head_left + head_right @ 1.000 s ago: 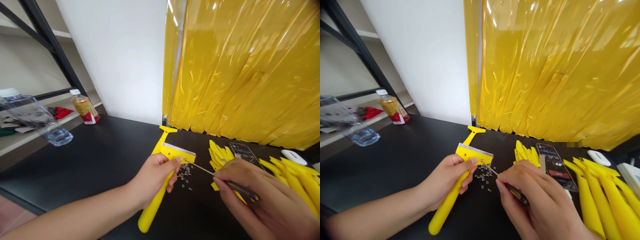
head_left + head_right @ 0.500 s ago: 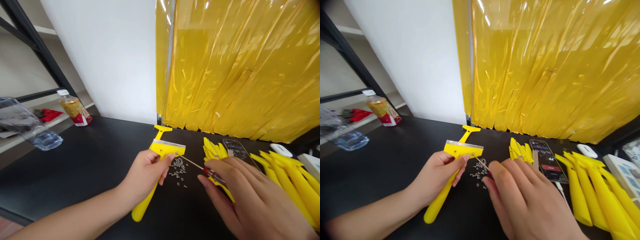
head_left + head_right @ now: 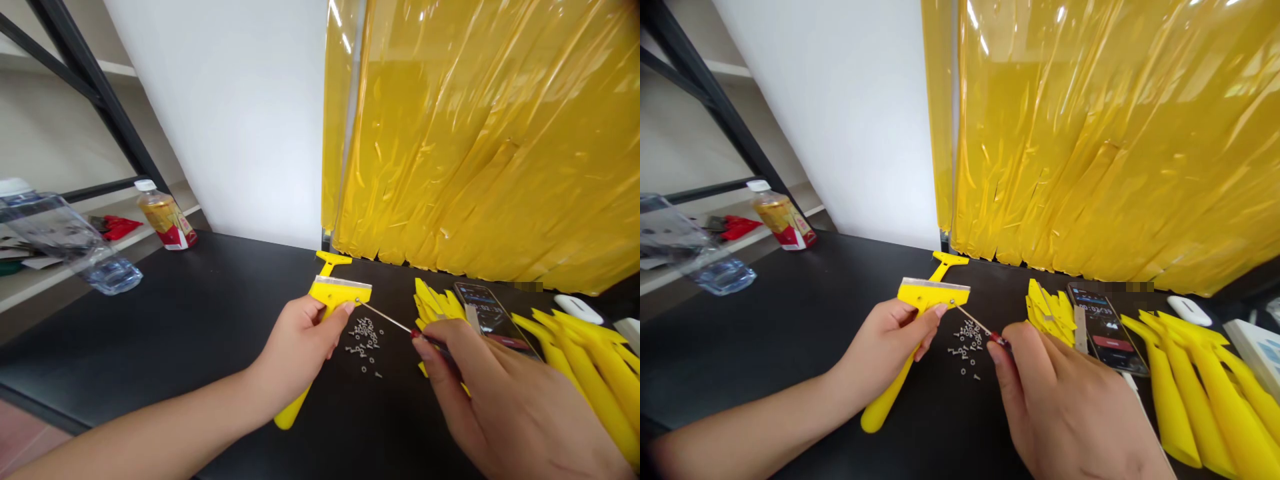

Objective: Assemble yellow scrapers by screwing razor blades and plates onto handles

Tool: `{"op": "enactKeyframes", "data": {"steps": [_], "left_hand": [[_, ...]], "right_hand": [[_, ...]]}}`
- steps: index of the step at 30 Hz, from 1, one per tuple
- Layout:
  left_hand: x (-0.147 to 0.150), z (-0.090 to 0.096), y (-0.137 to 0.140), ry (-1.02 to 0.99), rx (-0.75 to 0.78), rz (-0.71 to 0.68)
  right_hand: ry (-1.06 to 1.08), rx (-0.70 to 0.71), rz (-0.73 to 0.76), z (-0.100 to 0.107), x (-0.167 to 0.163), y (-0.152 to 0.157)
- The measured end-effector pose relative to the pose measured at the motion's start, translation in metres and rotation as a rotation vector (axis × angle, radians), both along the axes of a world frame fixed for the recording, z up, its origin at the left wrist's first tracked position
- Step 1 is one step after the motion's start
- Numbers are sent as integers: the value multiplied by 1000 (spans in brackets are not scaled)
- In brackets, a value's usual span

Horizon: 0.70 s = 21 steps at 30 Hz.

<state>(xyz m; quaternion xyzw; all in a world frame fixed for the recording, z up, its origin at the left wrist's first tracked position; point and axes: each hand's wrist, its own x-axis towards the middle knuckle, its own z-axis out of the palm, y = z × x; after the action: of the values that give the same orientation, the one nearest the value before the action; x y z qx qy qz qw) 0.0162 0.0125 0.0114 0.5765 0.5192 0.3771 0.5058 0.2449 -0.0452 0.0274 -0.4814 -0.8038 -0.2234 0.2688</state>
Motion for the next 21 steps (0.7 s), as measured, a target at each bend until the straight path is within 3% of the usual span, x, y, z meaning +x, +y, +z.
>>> {"op": "enactKeyframes", "data": {"steps": [6, 21], "left_hand": [[0, -1, 2, 5, 33, 9], [2, -1, -1, -25, 115, 23]], "right_hand": [[1, -37, 10, 0, -1, 4], [63, 75, 29, -5, -4, 5]]}}
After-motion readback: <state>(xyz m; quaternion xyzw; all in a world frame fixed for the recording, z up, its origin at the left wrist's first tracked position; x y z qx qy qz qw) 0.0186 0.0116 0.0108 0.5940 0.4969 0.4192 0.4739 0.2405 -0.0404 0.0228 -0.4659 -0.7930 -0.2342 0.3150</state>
